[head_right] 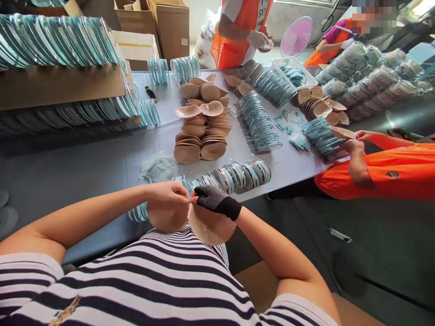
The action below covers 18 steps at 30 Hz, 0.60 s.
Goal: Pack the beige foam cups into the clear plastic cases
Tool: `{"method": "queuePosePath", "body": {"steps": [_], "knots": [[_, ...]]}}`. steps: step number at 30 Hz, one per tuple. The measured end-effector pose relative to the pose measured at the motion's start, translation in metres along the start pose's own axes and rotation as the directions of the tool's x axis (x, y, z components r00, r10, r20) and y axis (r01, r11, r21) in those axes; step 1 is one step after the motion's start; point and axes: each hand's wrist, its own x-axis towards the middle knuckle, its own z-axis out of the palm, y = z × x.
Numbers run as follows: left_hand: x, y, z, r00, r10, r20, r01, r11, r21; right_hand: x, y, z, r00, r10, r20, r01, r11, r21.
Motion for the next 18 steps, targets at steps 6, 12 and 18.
{"method": "queuePosePath", "body": {"steps": [6,12,18], "knots": [[-0.004,0.002,0.012,0.994,-0.010,-0.113,0.019,0.996,0.085,-0.001,0.001,0.007,0.999,0.037,0.029,-0.037,0.999,0.017],[0.001,-0.005,0.031,0.970,0.004,-0.244,0.040,0.983,0.179,0.003,0.003,0.031,0.973,0.087,-0.216,-0.105,0.992,-0.074],[0.007,-0.003,0.019,0.997,-0.011,-0.082,0.011,1.000,0.005,0.009,-0.004,0.008,0.930,-0.058,-0.363,-0.031,0.971,-0.236]]}}
